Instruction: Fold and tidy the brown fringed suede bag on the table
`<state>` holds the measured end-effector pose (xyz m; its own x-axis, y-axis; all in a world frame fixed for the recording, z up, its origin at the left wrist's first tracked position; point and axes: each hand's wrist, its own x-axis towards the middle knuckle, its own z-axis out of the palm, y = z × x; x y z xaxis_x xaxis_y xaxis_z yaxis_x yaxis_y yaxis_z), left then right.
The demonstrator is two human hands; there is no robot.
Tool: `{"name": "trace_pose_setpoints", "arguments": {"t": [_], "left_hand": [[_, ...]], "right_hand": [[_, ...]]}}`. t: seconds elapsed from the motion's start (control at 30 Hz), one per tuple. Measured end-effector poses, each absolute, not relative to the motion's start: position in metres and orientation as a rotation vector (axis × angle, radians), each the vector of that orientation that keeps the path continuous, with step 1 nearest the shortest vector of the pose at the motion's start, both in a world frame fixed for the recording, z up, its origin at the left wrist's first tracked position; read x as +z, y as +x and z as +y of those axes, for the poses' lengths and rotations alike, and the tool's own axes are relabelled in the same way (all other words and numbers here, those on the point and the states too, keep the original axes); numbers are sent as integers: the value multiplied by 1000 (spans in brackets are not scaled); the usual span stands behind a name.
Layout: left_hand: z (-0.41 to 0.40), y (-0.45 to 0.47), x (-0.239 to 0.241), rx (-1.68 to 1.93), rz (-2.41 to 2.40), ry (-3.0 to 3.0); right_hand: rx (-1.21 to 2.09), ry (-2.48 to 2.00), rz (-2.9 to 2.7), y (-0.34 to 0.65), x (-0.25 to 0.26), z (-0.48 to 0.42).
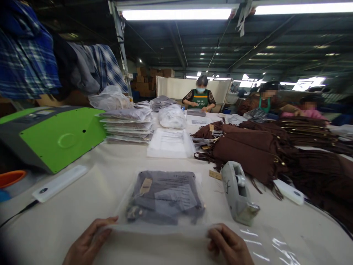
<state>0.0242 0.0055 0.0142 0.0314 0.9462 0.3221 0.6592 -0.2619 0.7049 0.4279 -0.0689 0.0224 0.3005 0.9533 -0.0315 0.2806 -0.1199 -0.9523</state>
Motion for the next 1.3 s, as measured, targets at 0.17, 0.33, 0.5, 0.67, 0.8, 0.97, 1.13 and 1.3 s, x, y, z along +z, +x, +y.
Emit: {"name": "trace_pose_setpoints", "arguments": {"t": [0.17,0.33,0.5,0.67,0.8,0.97,1.13,1.3], "left_hand": [[34,62,38,1110,1793,1701],[62,70,37,613,2097,1853],[65,55,38,122,2255,2037],[67,52,40,-108,2224,2067],[70,56,37,-113,2241,2054],[68,41,33,276,2300,2009],[43,54,32,1260,1872,2630],[20,114,17,1040,1134,3343]], "right_hand": [[742,-1730,-1103,421,17,-35],[459,-1851,-1301,428,2,-14],[422,-1922,-1453,417,-11,-24],[376,-2142,-1612,407,-15,-27],[413,-2317,-1686,405,-7,-25],[388,-2336,-1703,402,-1,-26],[352,-2305,-1667,400,0,-24],[358,-2255,-1662,398,3,-21]]}}
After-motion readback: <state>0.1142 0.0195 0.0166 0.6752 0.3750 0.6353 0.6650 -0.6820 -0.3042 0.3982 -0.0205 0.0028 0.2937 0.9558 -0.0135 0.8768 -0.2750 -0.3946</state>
